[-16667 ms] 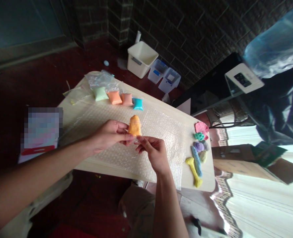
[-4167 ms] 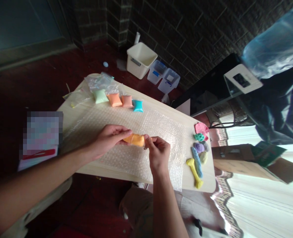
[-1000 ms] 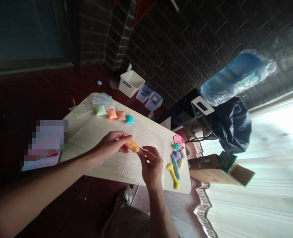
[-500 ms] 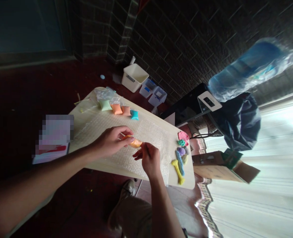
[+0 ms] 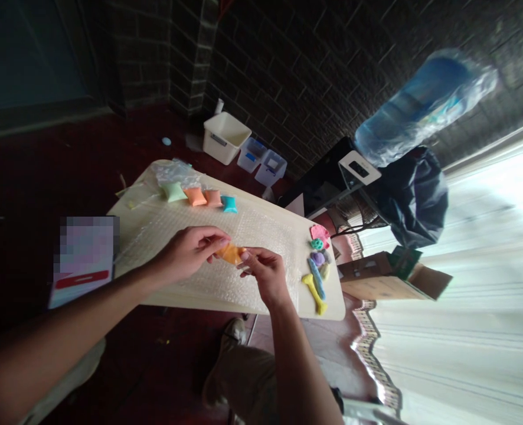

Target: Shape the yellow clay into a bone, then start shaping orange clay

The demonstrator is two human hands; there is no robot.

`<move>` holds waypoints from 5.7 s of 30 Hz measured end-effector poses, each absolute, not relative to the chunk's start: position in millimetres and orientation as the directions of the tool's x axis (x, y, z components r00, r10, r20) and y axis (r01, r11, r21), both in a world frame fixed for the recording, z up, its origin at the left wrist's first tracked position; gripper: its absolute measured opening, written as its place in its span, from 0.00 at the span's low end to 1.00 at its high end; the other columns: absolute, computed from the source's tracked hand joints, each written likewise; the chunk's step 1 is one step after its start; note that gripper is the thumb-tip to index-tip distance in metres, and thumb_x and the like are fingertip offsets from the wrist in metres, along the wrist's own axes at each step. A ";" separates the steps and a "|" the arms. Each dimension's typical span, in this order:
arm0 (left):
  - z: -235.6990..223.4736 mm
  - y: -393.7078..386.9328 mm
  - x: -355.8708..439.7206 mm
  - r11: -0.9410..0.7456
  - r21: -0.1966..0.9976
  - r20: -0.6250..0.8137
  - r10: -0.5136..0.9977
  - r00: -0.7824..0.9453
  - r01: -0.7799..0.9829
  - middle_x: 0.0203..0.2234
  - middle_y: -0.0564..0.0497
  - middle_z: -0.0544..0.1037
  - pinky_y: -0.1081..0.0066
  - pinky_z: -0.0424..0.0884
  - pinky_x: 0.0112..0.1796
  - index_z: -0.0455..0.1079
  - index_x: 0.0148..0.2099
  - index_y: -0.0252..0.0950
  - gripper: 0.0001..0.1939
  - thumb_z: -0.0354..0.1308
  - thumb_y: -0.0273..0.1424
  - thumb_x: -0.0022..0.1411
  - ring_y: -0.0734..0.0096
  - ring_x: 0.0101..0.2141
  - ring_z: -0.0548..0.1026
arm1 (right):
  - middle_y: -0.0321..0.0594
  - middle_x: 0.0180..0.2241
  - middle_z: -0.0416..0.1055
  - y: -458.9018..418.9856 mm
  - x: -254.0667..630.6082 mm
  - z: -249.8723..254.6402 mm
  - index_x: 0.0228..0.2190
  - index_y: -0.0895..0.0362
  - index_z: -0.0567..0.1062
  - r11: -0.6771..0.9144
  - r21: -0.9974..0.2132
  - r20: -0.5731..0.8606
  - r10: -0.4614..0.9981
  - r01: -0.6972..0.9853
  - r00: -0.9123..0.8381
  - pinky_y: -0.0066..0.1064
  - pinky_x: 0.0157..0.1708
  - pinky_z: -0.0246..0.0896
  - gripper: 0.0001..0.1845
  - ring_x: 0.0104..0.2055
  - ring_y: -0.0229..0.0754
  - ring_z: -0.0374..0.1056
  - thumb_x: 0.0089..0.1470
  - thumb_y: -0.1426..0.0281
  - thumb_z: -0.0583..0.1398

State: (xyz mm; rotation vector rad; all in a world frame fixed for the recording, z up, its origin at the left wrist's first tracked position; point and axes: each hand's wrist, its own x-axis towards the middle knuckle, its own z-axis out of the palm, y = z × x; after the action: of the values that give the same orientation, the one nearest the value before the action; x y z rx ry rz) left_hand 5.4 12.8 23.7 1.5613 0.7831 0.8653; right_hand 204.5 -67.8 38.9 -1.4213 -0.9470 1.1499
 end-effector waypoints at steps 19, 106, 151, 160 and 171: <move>25.3 0.5 18.1 0.305 0.940 -0.124 0.722 0.680 -0.152 0.40 0.43 0.84 0.68 0.72 0.34 0.78 0.48 0.34 0.19 0.72 0.37 0.57 0.69 0.32 0.77 | 0.33 0.11 0.66 -69.4 192.7 33.1 0.24 0.57 0.75 -0.177 -0.936 0.001 0.864 0.305 0.504 0.25 0.13 0.56 0.32 0.11 0.37 0.65 0.62 0.41 0.61; 19.5 17.0 1.9 0.153 0.982 -0.047 0.771 0.635 -0.113 0.39 0.44 0.85 0.65 0.80 0.39 0.83 0.50 0.36 0.17 0.72 0.35 0.59 0.65 0.34 0.82 | 0.42 0.34 0.83 -83.6 217.4 40.8 0.33 0.52 0.88 -0.009 -0.954 0.072 0.963 0.299 0.258 0.35 0.33 0.73 0.07 0.33 0.43 0.75 0.55 0.62 0.73; 17.9 -15.0 23.4 0.556 0.792 -0.361 0.760 0.541 -0.253 0.36 0.47 0.79 0.59 0.83 0.41 0.73 0.42 0.33 0.08 0.66 0.31 0.65 0.69 0.30 0.80 | 0.47 0.40 0.81 -90.6 181.1 46.6 0.47 0.53 0.83 0.286 -0.299 0.487 0.866 0.910 -0.112 0.43 0.41 0.75 0.10 0.42 0.50 0.78 0.65 0.67 0.65; 22.7 -15.7 20.7 0.512 0.830 -0.339 0.777 0.530 -0.220 0.30 0.48 0.81 0.60 0.83 0.41 0.75 0.41 0.32 0.08 0.68 0.27 0.60 0.66 0.32 0.82 | 0.47 0.40 0.86 -92.5 182.3 42.8 0.49 0.52 0.85 0.286 -0.325 0.467 0.877 0.901 -0.110 0.42 0.37 0.77 0.13 0.38 0.50 0.82 0.65 0.68 0.65; 7.2 -21.0 21.1 0.303 0.950 -0.232 0.847 0.478 -0.076 0.30 0.46 0.83 0.67 0.81 0.33 0.73 0.40 0.35 0.16 0.72 0.39 0.58 0.62 0.31 0.84 | 0.42 0.32 0.86 -93.1 180.1 41.5 0.40 0.54 0.85 0.295 -0.178 0.523 0.836 0.939 -0.164 0.33 0.27 0.70 0.08 0.28 0.43 0.80 0.66 0.69 0.63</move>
State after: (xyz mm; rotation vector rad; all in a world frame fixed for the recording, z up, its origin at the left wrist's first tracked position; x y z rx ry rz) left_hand 21.1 -21.0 7.2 1.0923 0.8725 0.7272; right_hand 180.1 -93.1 41.5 -1.5772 -2.0370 -0.2524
